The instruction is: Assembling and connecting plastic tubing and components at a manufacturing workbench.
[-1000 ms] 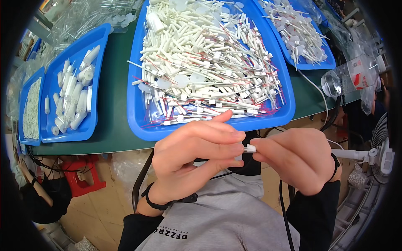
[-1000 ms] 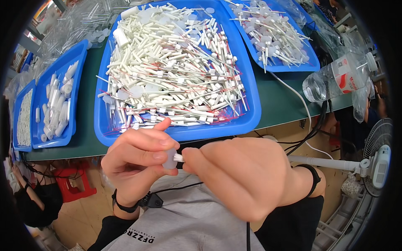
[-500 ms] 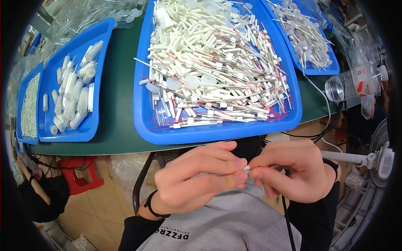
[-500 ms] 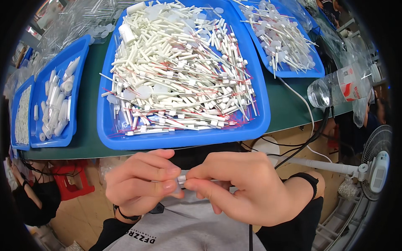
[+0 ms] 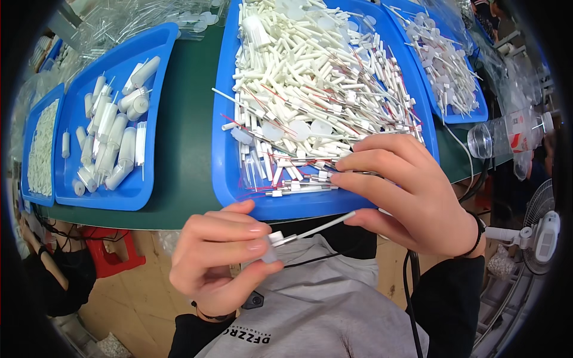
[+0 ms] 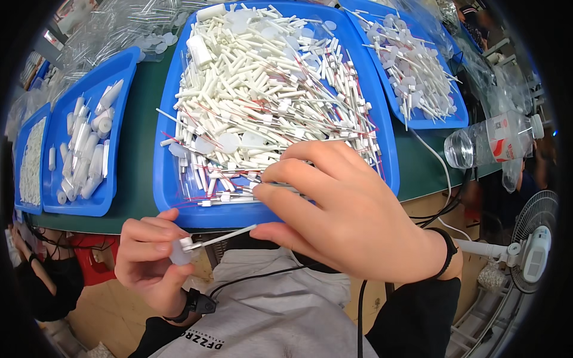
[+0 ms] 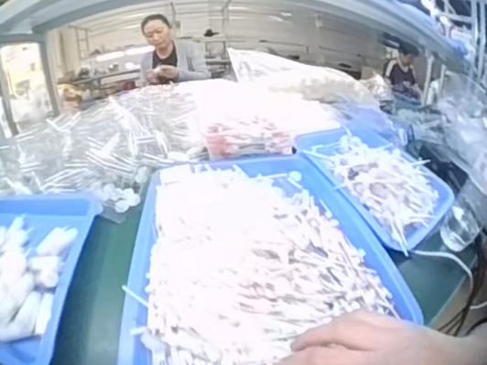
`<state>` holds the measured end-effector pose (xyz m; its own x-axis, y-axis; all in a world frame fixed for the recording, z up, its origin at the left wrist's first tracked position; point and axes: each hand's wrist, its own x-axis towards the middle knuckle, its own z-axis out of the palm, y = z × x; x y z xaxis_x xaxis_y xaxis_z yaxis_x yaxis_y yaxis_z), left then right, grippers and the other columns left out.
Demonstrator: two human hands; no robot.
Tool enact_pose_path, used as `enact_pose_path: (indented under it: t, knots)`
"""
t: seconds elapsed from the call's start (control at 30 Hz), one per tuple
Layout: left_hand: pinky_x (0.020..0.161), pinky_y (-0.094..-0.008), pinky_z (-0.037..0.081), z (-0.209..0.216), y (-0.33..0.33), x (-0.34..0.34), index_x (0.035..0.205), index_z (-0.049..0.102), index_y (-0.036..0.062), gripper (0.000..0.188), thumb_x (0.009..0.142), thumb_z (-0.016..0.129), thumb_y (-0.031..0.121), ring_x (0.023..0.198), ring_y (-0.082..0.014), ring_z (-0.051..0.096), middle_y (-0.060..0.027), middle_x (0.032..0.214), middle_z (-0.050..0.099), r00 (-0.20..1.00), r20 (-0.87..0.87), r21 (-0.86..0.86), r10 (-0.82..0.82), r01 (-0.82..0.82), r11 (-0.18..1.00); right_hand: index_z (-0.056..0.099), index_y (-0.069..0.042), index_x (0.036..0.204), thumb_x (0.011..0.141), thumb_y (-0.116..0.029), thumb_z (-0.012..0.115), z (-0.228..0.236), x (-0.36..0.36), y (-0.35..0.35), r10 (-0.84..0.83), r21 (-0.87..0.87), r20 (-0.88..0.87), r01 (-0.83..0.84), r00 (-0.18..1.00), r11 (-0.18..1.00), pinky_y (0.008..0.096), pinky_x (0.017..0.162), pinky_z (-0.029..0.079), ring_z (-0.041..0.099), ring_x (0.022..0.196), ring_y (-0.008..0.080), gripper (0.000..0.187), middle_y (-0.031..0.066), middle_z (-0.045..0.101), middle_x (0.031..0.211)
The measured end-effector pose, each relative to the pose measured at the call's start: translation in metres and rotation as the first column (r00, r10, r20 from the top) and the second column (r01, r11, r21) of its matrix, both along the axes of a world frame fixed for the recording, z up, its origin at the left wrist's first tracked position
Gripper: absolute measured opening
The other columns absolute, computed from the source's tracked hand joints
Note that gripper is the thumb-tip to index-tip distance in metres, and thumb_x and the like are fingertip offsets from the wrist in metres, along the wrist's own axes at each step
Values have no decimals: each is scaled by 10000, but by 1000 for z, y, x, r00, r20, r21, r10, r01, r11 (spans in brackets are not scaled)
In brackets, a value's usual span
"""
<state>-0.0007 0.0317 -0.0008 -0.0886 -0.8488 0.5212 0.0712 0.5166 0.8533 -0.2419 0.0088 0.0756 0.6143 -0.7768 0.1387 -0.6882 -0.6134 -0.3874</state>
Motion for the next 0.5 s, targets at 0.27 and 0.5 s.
enact_pose_path:
  t: [0.27, 0.5]
  knots:
    - [952, -470, 484, -2, -2, 13, 980, 614, 16, 378, 654, 803, -20, 878, -246, 653, -151, 961, 609, 999, 1, 14, 33, -33, 999, 624, -44, 1041, 710, -379, 723, -5, 0, -10, -8, -45, -172, 1, 985, 999, 435, 922, 405, 506, 1130, 320, 481, 106, 562, 1221]
    - [945, -464, 478, -1, -3, 15, 1002, 607, 12, 374, 678, 793, -5, 916, -238, 633, -142, 970, 615, 997, 36, 62, 71, -73, 995, 619, -47, 1021, 685, -239, 772, -3, 4, -9, -47, -55, -161, 39, 986, 998, 425, 893, 432, 535, 1095, 324, 416, 110, 578, 1192]
